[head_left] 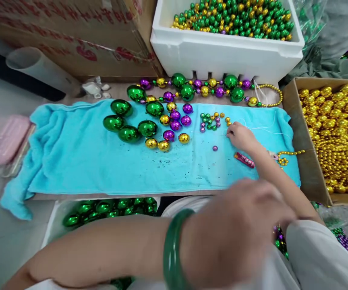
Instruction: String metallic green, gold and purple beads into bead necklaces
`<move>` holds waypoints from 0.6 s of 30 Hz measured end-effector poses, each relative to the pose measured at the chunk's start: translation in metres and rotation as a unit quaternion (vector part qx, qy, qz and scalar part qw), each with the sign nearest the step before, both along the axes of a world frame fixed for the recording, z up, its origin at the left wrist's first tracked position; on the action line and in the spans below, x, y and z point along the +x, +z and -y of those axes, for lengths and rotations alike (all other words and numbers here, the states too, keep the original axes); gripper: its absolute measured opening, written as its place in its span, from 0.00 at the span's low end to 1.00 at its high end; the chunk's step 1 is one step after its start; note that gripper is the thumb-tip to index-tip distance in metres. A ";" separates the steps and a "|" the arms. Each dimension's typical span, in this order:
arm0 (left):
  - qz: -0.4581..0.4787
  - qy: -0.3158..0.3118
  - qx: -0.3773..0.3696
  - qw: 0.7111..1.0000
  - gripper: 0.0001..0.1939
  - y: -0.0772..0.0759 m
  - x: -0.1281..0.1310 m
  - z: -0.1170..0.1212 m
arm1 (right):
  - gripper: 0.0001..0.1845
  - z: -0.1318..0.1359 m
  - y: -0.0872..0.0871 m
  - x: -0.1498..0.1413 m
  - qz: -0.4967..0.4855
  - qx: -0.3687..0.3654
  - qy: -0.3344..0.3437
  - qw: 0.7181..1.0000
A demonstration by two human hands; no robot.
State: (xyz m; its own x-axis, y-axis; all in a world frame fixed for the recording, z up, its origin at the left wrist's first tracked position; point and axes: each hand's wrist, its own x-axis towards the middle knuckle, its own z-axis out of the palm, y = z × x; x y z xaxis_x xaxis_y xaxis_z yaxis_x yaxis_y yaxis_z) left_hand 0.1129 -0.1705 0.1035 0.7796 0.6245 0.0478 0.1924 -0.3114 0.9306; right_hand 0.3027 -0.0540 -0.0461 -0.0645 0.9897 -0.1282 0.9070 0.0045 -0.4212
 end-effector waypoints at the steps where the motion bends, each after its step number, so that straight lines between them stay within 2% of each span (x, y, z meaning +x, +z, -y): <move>1: -0.029 0.022 0.026 0.999 0.14 -0.010 -0.004 -0.012 | 0.08 -0.002 0.006 0.007 -0.028 0.005 -0.007 1.000; 3: -0.092 0.085 0.065 0.990 0.12 -0.037 -0.015 -0.034 | 0.04 -0.003 0.022 0.025 -0.111 0.006 -0.038 0.993; 5: -0.149 0.143 0.061 0.977 0.11 -0.067 -0.026 -0.051 | 0.02 -0.001 0.038 0.041 -0.231 -0.017 -0.070 0.970; 7: -0.179 0.193 0.046 0.964 0.11 -0.091 -0.032 -0.060 | 0.04 0.004 0.054 0.052 -0.363 -0.040 -0.079 0.927; 9: -0.178 0.229 0.038 0.956 0.11 -0.106 -0.031 -0.064 | 0.07 0.010 0.065 0.056 -0.466 -0.044 -0.074 0.881; 12: -0.136 0.261 0.030 0.955 0.10 -0.109 -0.019 -0.067 | 0.11 0.018 0.075 0.051 -0.545 -0.042 -0.078 0.834; 15: -0.042 0.290 0.006 0.956 0.12 -0.097 0.002 -0.074 | 0.13 0.024 0.080 0.042 -0.594 -0.042 -0.079 0.799; 17: 0.041 0.274 -0.052 0.959 0.15 -0.089 0.017 -0.083 | 0.13 0.027 0.083 0.035 -0.619 -0.040 -0.070 0.781; 18: 0.076 0.243 -0.102 0.962 0.17 -0.085 0.024 -0.088 | 0.13 0.029 0.085 0.032 -0.628 -0.036 -0.066 0.775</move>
State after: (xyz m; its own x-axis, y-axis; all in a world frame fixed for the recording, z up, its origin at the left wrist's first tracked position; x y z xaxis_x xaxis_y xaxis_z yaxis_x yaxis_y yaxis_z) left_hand 0.1370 -0.0829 0.0180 0.3868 0.9219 -0.0235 0.1254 -0.0274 0.9917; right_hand 0.3342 -0.0831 0.0385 -0.0824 0.9913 -0.1024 -0.2272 -0.1187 -0.9666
